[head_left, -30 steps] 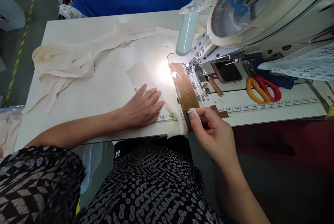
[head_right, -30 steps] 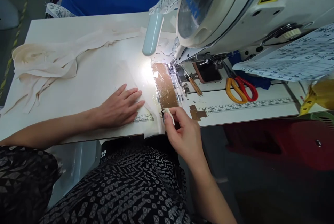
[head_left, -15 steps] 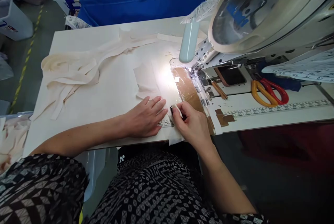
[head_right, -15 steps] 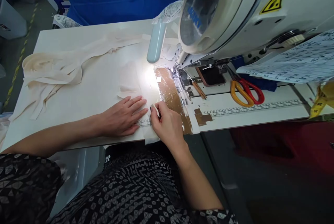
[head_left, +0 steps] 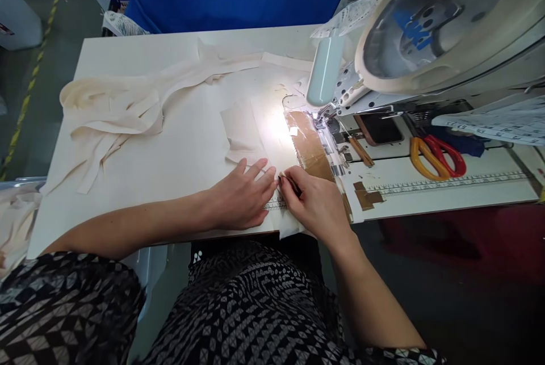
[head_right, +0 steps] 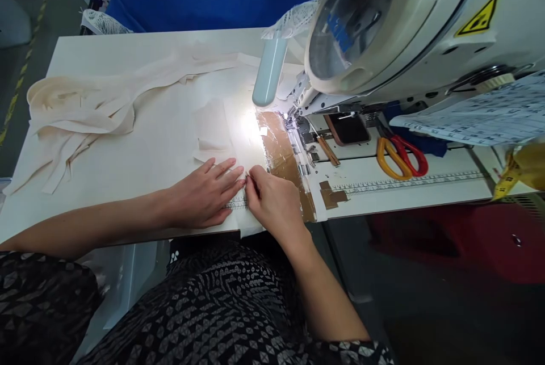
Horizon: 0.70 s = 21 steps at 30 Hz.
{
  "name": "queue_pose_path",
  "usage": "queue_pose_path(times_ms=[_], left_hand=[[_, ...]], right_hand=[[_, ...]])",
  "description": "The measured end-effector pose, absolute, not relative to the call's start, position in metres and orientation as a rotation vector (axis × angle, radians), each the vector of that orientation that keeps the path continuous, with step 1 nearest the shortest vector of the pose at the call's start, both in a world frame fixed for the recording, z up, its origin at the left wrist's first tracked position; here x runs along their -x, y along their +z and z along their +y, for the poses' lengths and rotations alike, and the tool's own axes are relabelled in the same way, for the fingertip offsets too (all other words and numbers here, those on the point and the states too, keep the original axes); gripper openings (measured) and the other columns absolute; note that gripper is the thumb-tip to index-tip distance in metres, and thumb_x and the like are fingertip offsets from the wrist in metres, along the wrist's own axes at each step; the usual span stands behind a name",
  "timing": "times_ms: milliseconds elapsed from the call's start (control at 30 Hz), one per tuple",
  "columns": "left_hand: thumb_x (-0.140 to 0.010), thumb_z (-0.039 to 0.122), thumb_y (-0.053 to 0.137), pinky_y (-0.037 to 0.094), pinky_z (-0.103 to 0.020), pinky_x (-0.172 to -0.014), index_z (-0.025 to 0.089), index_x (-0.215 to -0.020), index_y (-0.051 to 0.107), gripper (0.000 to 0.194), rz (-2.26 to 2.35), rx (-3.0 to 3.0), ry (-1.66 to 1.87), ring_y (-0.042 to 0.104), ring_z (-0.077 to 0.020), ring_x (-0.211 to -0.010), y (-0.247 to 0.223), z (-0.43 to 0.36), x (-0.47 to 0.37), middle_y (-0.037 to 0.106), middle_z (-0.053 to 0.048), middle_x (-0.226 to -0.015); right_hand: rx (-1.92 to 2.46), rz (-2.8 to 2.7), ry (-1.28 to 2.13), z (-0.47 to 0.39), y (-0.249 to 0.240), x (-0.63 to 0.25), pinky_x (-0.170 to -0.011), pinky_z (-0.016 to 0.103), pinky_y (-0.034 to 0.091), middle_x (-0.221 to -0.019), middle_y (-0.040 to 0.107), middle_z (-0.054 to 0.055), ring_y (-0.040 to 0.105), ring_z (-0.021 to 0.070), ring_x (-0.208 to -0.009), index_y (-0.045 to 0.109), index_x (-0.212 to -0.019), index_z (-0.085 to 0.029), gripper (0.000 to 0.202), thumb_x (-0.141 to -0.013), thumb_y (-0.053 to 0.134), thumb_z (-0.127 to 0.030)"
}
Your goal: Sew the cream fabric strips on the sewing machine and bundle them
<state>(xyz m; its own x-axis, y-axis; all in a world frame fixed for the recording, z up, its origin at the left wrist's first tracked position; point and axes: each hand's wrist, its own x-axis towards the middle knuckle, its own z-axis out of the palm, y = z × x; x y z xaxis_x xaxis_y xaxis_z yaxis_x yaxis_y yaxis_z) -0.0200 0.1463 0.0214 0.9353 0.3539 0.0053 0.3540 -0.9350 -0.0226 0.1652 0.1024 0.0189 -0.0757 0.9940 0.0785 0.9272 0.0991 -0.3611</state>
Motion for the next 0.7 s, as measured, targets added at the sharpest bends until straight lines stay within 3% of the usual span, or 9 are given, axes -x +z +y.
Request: queue_pose_path(times_ms=[267, 433, 700], left_hand=[[-0.095, 0.044, 0.049, 0.039, -0.058, -0.102, 0.006, -0.138, 0.050, 0.057, -0.581, 3.100, 0.043, 0.040, -0.0438, -0.137, 0.026, 0.143, 0.020, 0.045, -0.026, -0.147], [-0.093, 0.046, 0.054, 0.038, -0.059, -0.102, 0.013, -0.139, 0.050, 0.057, -0.572, 3.131, 0.047, 0.040, -0.0456, -0.137, 0.030, 0.142, 0.022, 0.043, -0.027, -0.148], [-0.092, 0.045, 0.055, 0.037, -0.060, -0.102, 0.019, -0.141, 0.049, 0.056, -0.568, 3.136, 0.044, 0.040, -0.0458, -0.137, 0.031, 0.141, 0.022, 0.044, -0.025, -0.148]], right_hand=[[1.843, -2.036, 0.668, 0.083, 0.037, -0.185, -0.050, 0.027, 0.027, -0.053, 0.048, -0.004, 0.044, 0.0125, -0.048, 0.043, -0.068, -0.023, 0.026, -0.093, 0.045, -0.033], [1.886, -1.839, 0.570, 0.080, 0.026, -0.180, -0.050, 0.026, 0.031, -0.059, 0.056, -0.003, 0.045, 0.0121, -0.048, 0.053, -0.080, -0.022, 0.021, -0.094, 0.046, -0.036], [1.865, -1.918, 0.468, 0.079, 0.016, -0.177, -0.050, 0.026, 0.031, -0.059, 0.058, -0.002, 0.044, 0.0119, -0.045, 0.053, -0.078, -0.022, 0.020, -0.094, 0.045, -0.032]])
